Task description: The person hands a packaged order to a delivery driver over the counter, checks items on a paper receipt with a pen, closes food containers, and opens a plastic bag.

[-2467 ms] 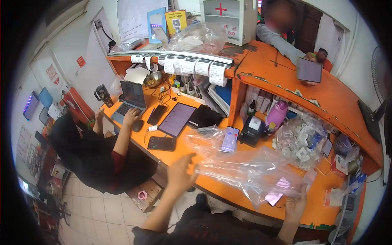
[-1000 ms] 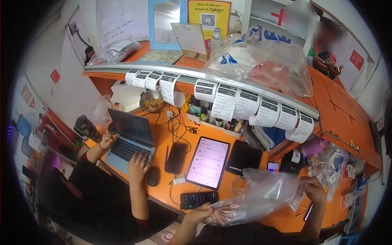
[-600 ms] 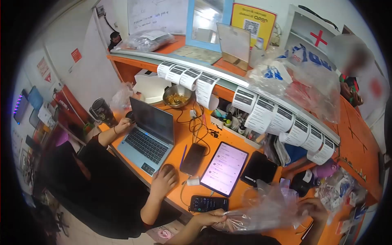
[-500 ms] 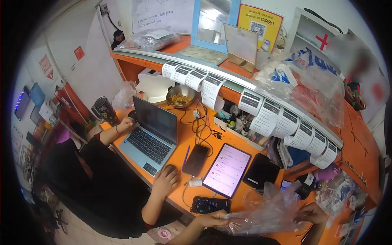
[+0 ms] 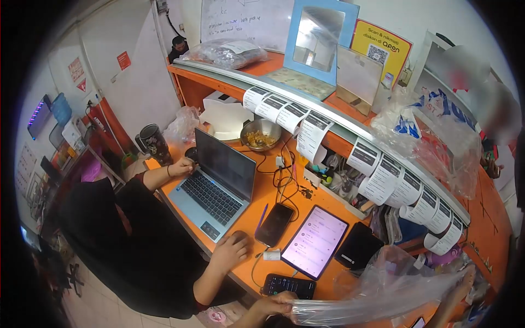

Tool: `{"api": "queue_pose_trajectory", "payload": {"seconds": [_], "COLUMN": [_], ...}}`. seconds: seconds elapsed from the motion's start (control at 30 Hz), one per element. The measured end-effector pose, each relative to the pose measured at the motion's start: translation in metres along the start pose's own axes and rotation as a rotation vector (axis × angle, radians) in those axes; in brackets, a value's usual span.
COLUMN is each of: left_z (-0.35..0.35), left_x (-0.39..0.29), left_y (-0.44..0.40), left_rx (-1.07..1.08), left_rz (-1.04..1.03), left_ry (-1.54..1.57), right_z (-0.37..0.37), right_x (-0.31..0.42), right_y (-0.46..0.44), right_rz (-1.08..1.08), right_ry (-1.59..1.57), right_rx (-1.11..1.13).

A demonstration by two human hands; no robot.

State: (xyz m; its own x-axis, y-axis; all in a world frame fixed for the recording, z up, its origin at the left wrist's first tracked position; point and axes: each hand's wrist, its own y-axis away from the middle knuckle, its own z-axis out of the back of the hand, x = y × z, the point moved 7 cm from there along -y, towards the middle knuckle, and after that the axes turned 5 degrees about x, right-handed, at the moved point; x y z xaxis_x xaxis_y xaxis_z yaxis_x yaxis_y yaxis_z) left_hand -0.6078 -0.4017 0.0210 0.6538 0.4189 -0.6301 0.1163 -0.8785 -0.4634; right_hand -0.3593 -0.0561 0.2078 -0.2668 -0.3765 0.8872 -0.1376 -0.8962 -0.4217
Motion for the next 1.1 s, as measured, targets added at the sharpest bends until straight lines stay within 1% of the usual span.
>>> {"api": "queue_pose_trajectory", "payload": {"seconds": [0.03,0.07,0.13,0.17,0.23,0.27,0.3,0.33,0.37,0.4,0.43,0.47,0.5,0.53,0.57,0.6,0.63,0.7,0.73,0.77,0.8,0.83,0.87,0.9,0.93,1.0,1.03,1.07,1.1], "left_z": [0.000,0.002,0.003,0.004,0.008,0.014,0.025,0.037,0.047,0.054,0.080,0.105,0.121,0.117,0.108,0.113,0.114,0.142,0.150,0.154,0.160,0.160,0.157,0.147,0.129,0.102,0.092,0.082,0.070], "left_x": [-0.004,-0.007,-0.005,-0.003,0.012,0.018,0.025,0.027,0.026,-0.002,-0.026,-0.061,-0.101,-0.152,-0.197,-0.232,-0.262,-0.297,-0.304,-0.312,-0.315,-0.317,-0.319,-0.318,-0.313,-0.294,-0.283,-0.269,-0.250], "left_y": [-0.003,-0.005,-0.006,-0.006,-0.002,0.001,0.001,-0.003,-0.007,-0.030,-0.040,-0.053,-0.068,-0.083,-0.099,-0.110,-0.121,-0.136,-0.134,-0.136,-0.137,-0.129,-0.123,-0.110,-0.101,-0.087,-0.084,-0.079,-0.084], "left_rx": [-0.054,-0.055,-0.038,-0.037,-0.026,-0.025,-0.135,-0.301,-0.468,-0.690,-0.789,-0.882,-0.967,-1.104,-1.227,-1.283,-1.427,-1.509,-1.501,-1.441,-1.379,-1.437,-1.424,-1.457,-1.492,-1.404,-1.277,-1.267,-1.081], "left_rz": [-0.009,-0.013,0.069,0.067,0.166,0.165,0.265,0.254,0.255,0.134,0.205,0.002,-0.205,-0.448,-0.706,-0.802,-0.744,-0.730,-0.738,-0.675,-0.606,-0.741,-0.738,-0.788,-0.835,-0.900,-0.918,-0.891,-0.869], "left_ry": [0.002,0.000,0.009,0.008,0.017,0.017,-0.014,-0.110,-0.206,-0.364,-0.735,-0.783,-0.829,-1.018,-1.200,-1.273,-1.329,-1.307,-1.307,-1.401,-1.494,-1.615,-1.621,-1.680,-1.741,-1.373,-1.372,-1.372,-1.278], "right_z": [0.004,0.004,-0.002,-0.004,-0.001,0.002,0.005,0.006,0.006,0.013,0.020,0.024,0.023,0.023,0.021,0.019,0.016,-0.001,-0.006,-0.005,-0.002,0.000,0.002,0.008,0.014,0.026,0.015,0.020,0.025], "right_x": [-0.005,-0.019,-0.021,-0.018,-0.024,-0.030,-0.032,-0.033,-0.034,-0.037,-0.040,-0.035,-0.030,-0.025,-0.025,-0.024,-0.023,0.020,0.033,0.031,0.025,0.018,0.006,-0.010,-0.023,-0.049,-0.065,-0.090,-0.114], "right_y": [-0.002,-0.008,-0.007,-0.004,-0.008,-0.010,-0.011,-0.011,-0.010,-0.012,-0.015,-0.023,-0.020,-0.015,-0.012,-0.009,-0.006,0.016,0.025,0.023,0.019,0.016,0.015,0.008,0.002,-0.009,-0.008,-0.011,-0.015], "right_rz": [-0.055,-0.139,-0.226,-0.280,-0.304,-0.329,-0.328,-0.327,-0.355,-0.368,-0.381,-0.185,-0.091,0.017,0.026,0.037,0.050,0.084,0.111,0.114,0.081,0.045,0.037,0.077,0.060,0.020,-0.200,-0.113,-0.045], "right_ry": [-0.045,-0.132,-0.219,-0.300,-0.336,-0.369,-0.361,-0.353,-0.458,-0.511,-0.563,-0.480,-0.429,-0.385,-0.282,-0.176,-0.071,-0.036,0.001,-0.003,-0.112,-0.221,-0.225,-0.093,-0.024,0.113,0.330,0.587,0.844], "right_rx": [-0.056,0.014,0.084,0.023,0.009,-0.005,0.013,0.030,0.055,0.071,0.085,0.457,0.643,0.820,0.904,0.985,1.061,1.083,1.108,1.100,1.053,1.003,0.994,0.882,0.849,0.787,0.885,0.827,0.760]}}
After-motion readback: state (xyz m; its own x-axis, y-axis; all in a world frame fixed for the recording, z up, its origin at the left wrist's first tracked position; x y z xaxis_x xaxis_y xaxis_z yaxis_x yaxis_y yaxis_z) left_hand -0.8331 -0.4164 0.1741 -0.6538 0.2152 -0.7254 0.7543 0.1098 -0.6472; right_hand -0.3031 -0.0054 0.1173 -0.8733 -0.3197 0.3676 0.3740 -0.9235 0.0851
